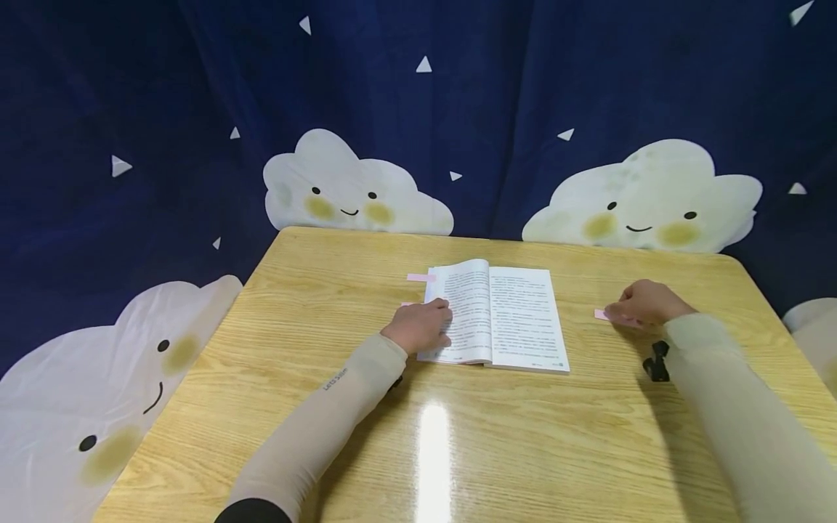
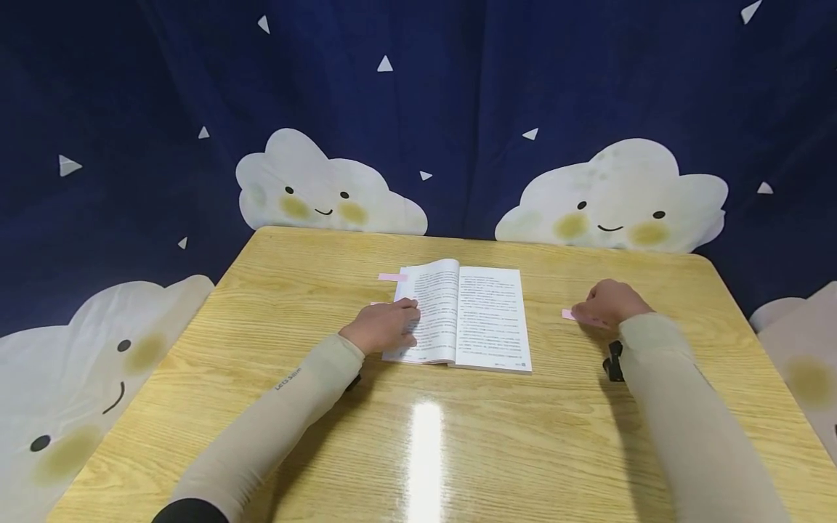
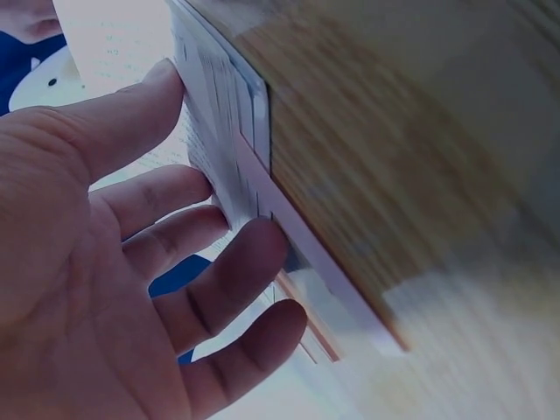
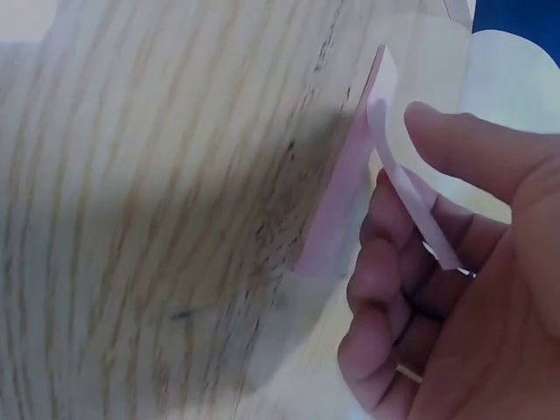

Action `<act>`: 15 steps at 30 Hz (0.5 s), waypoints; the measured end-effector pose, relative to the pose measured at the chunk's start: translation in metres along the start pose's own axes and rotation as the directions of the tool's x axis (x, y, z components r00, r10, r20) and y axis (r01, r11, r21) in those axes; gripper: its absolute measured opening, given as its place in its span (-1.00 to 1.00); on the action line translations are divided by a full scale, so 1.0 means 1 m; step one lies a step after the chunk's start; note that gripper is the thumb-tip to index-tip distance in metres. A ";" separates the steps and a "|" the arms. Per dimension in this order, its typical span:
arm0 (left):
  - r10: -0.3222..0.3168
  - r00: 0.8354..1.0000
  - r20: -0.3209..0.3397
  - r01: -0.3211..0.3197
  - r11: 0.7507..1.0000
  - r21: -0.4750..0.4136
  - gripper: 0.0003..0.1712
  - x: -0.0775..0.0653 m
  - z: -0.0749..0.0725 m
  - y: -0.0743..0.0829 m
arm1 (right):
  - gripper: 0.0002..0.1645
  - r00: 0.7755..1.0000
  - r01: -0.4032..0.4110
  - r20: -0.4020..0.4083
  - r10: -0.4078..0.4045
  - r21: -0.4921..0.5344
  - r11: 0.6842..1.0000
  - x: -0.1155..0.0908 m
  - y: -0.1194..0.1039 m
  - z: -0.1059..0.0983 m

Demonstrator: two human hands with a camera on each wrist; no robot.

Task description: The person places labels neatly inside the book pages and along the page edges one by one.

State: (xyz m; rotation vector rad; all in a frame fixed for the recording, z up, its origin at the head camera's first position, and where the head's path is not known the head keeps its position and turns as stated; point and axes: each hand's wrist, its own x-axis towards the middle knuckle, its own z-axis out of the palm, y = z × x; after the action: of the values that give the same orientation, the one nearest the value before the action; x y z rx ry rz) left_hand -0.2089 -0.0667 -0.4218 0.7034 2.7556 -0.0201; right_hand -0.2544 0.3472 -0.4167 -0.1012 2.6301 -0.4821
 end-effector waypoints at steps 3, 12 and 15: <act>0.001 1.000 -0.004 -0.001 1.000 0.002 -0.47 0.000 0.001 0.000 | -0.51 0.998 -0.044 0.034 0.043 0.025 0.999 0.002 -0.002 -0.001; -0.002 1.000 -0.002 0.002 1.000 0.005 -0.44 0.002 0.002 0.000 | -0.59 0.996 -0.066 0.060 0.062 0.068 0.996 0.011 -0.003 0.002; -0.003 1.000 0.000 0.003 1.000 0.002 -0.44 0.002 0.002 -0.001 | -0.66 0.996 -0.065 0.064 0.060 0.071 0.995 0.013 -0.005 0.002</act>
State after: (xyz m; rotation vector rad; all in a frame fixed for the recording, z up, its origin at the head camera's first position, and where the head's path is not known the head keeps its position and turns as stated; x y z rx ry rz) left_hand -0.2109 -0.0672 -0.4240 0.7003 2.7566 -0.0236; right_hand -0.2651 0.3402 -0.4222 -0.0099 2.5439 -0.5443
